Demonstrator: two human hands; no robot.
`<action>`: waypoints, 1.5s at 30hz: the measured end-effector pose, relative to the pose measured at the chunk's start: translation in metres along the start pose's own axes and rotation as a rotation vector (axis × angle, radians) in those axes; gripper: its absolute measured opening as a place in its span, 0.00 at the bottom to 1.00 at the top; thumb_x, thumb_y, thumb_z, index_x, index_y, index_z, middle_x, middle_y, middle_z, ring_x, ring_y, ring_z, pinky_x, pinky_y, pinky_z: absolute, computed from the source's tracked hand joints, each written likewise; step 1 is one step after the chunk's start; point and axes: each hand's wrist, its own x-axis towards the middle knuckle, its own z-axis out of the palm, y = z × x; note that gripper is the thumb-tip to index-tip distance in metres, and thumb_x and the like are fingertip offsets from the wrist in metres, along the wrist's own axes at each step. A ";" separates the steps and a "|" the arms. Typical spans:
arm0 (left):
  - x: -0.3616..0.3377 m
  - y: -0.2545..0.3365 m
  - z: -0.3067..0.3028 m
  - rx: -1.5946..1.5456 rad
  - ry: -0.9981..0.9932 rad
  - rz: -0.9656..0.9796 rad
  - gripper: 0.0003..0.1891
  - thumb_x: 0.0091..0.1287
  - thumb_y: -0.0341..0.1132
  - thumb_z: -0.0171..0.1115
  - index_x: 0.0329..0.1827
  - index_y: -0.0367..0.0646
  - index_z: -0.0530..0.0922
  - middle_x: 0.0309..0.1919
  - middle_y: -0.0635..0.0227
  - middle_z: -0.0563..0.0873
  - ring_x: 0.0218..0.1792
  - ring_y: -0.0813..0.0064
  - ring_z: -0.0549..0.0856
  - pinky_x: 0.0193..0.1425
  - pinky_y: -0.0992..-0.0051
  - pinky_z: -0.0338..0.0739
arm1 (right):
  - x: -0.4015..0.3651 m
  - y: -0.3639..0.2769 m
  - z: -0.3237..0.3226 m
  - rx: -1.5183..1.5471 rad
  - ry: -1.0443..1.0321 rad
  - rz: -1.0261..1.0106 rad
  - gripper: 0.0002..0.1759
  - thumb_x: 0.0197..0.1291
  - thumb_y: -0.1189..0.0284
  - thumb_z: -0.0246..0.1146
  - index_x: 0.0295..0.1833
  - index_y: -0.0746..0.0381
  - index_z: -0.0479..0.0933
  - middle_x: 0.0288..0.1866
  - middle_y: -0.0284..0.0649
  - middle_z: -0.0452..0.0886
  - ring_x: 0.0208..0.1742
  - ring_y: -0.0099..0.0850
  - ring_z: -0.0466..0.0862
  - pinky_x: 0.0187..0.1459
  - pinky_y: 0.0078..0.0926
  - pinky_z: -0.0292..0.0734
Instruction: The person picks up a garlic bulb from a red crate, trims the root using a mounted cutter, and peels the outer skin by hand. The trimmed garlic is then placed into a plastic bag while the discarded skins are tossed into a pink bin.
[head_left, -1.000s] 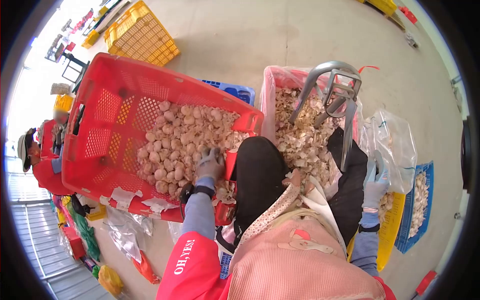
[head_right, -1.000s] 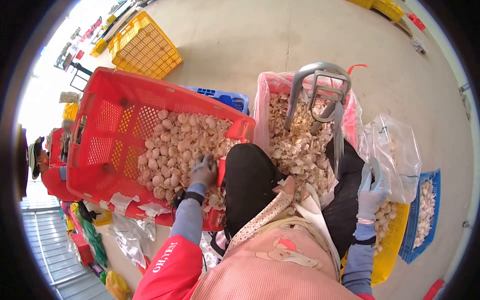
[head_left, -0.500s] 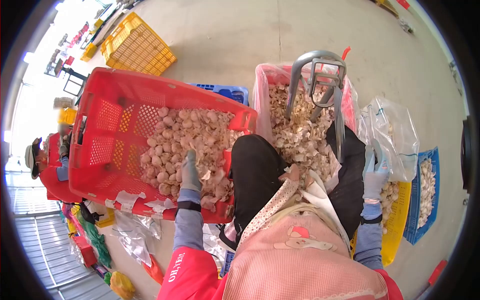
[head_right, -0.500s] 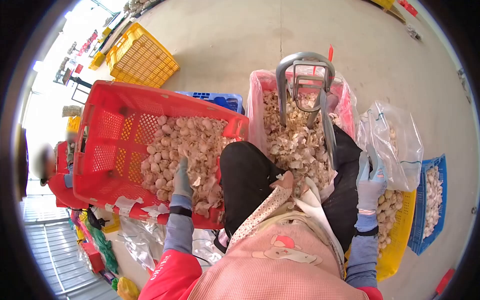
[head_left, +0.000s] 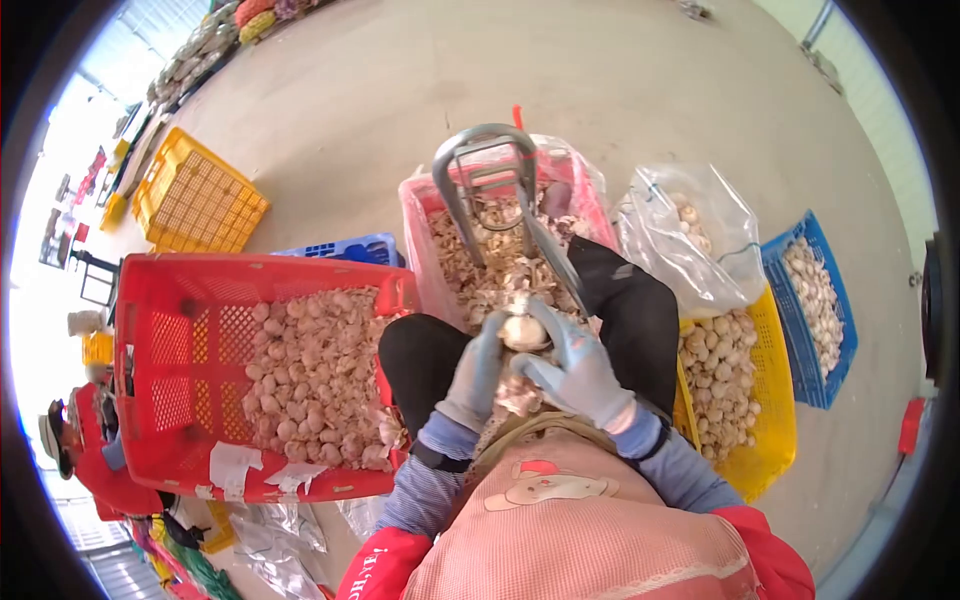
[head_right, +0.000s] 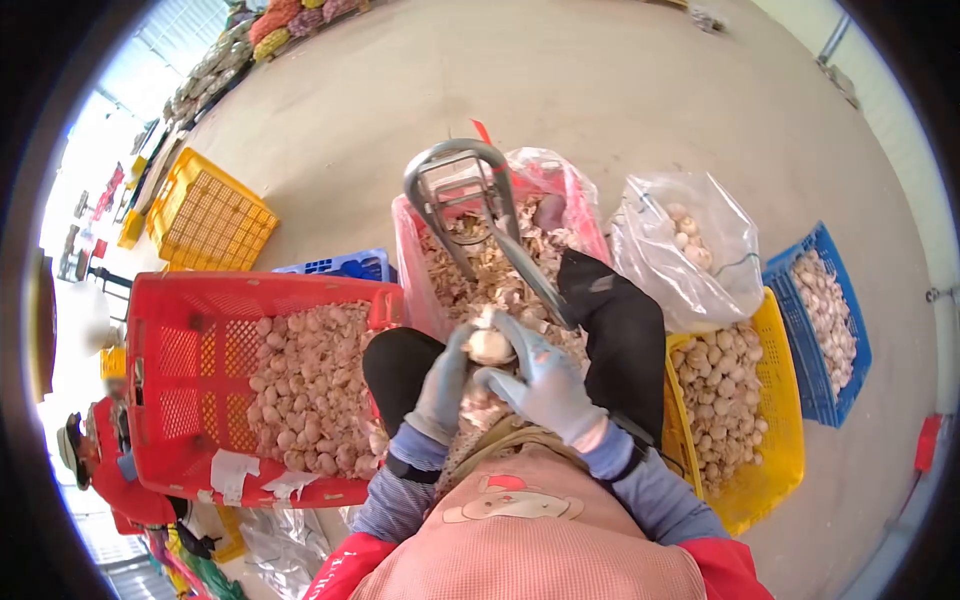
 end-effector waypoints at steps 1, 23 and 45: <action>-0.002 -0.013 0.011 0.150 0.064 0.200 0.28 0.79 0.55 0.46 0.55 0.37 0.81 0.47 0.70 0.86 0.47 0.81 0.83 0.52 0.81 0.78 | -0.001 0.005 0.000 0.202 -0.038 0.205 0.29 0.57 0.67 0.72 0.64 0.61 0.76 0.54 0.48 0.85 0.52 0.41 0.86 0.54 0.33 0.79; 0.025 0.032 -0.007 0.142 0.077 0.357 0.33 0.61 0.33 0.74 0.68 0.32 0.72 0.50 0.67 0.86 0.46 0.81 0.84 0.53 0.79 0.81 | 0.069 0.027 -0.045 0.311 -0.290 0.575 0.28 0.67 0.49 0.63 0.55 0.65 0.80 0.29 0.43 0.84 0.31 0.32 0.85 0.36 0.27 0.78; 0.011 0.052 0.003 0.167 -0.024 0.425 0.33 0.66 0.38 0.71 0.72 0.36 0.69 0.55 0.67 0.83 0.54 0.81 0.81 0.61 0.79 0.75 | 0.032 0.015 -0.007 0.468 -0.017 0.482 0.23 0.70 0.62 0.62 0.61 0.68 0.76 0.50 0.46 0.85 0.45 0.36 0.88 0.45 0.28 0.83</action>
